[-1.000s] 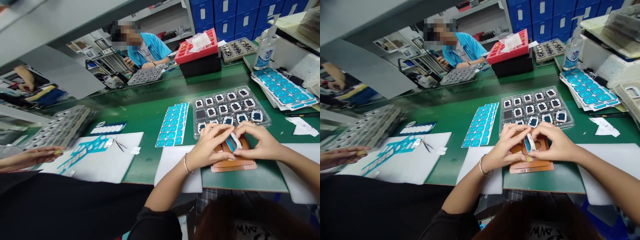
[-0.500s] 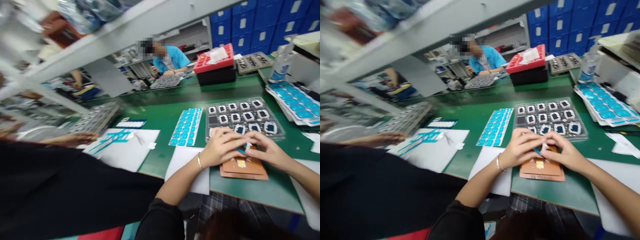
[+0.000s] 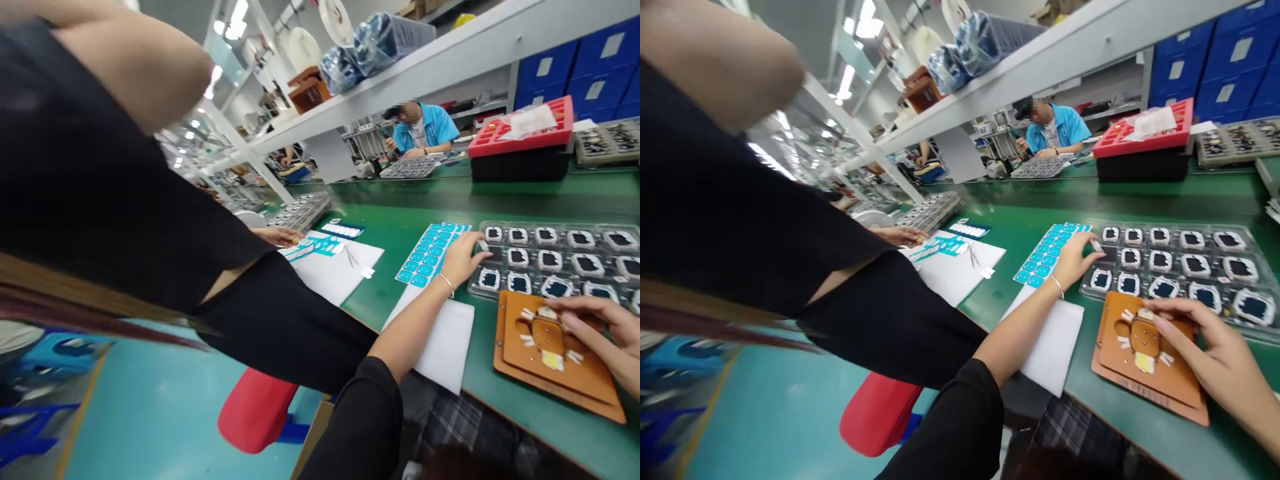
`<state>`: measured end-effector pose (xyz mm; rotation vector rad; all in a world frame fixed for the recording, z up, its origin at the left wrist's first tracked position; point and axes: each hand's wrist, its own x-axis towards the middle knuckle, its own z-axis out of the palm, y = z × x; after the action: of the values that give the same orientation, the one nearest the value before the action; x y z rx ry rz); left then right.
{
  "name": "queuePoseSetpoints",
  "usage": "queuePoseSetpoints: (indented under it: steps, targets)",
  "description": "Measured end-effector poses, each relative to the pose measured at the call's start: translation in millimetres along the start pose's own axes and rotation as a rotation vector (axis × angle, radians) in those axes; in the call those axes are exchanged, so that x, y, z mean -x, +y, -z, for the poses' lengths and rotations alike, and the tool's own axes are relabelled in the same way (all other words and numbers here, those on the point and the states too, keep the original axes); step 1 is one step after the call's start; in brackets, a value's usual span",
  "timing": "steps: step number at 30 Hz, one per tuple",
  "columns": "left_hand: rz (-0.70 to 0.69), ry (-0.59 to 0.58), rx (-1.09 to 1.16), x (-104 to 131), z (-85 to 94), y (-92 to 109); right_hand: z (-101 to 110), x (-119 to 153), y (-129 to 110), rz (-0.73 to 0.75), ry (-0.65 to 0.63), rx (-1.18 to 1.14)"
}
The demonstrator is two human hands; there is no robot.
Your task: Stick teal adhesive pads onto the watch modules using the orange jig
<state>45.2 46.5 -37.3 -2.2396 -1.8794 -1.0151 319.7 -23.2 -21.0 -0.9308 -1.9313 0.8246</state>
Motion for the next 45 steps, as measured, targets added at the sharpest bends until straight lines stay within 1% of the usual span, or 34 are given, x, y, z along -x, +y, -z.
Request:
queuePoseSetpoints:
  steps: [2,4,6,9,10,12,14,17,19,20,21,23,24,26,28,30,34,36,39,42,45]
  targets:
    - [0.031,-0.021,0.009,-2,-6.5,0,2,-3,-7,-0.044,-0.017,-0.032]
    - [0.052,-0.046,0.002,-2,-8.7,3,2,-5,-10,-0.076,-0.027,-0.069]
    - [0.062,-0.070,-0.022,0,-5.9,8,2,-5,-10,-0.118,-0.035,-0.076]
    - [0.069,-0.108,-0.074,5,5.5,18,2,-4,-10,-0.179,-0.037,-0.058]
    - [0.065,-0.141,-0.107,7,10.0,20,2,-3,-10,-0.190,-0.040,-0.054]
    - [0.056,-0.245,-0.186,11,17.5,24,2,-3,-9,-0.201,-0.055,-0.045]
    - [0.045,-0.347,-0.250,13,21.3,25,3,-3,-8,-0.199,-0.067,-0.033]
    - [0.073,-0.416,-0.255,13,21.9,23,4,-3,-7,-0.192,-0.068,-0.019]
    - [0.133,-0.415,-0.230,12,25.0,19,5,-3,-7,-0.197,-0.065,-0.015]
    - [0.183,-0.392,-0.234,11,29.2,16,5,-3,-7,-0.206,-0.063,-0.012]
    - [0.250,-0.355,-0.254,10,35.3,12,5,-3,-8,-0.218,-0.064,-0.008]
    - [0.442,-0.304,-0.327,9,52.2,2,6,-4,-9,-0.246,-0.064,0.006]
    - [0.548,-0.308,-0.359,9,61.6,-4,6,-4,-10,-0.257,-0.064,0.013]
    - [0.718,-0.376,-0.381,10,77.8,-18,6,-4,-11,-0.261,-0.067,0.019]
    - [0.807,-0.455,-0.367,10,86.8,-31,6,-5,-12,-0.246,-0.068,0.022]
    - [0.852,-0.500,-0.345,10,87.9,-40,7,-5,-13,-0.232,-0.069,0.030]
    - [0.888,-0.544,-0.292,8,80.1,-50,9,-6,-11,-0.223,-0.067,0.016]
    - [0.899,-0.559,-0.278,7,76.7,-55,14,-9,-9,-0.214,-0.025,-0.010]
    - [0.904,-0.569,-0.276,7,72.9,-65,27,-19,-1,-0.205,0.092,0.024]
    - [0.888,-0.554,-0.287,7,69.4,-73,49,-31,17,-0.257,0.194,0.221]
    - [0.858,-0.513,-0.294,7,67.6,-74,69,-42,42,-0.241,0.228,0.529]
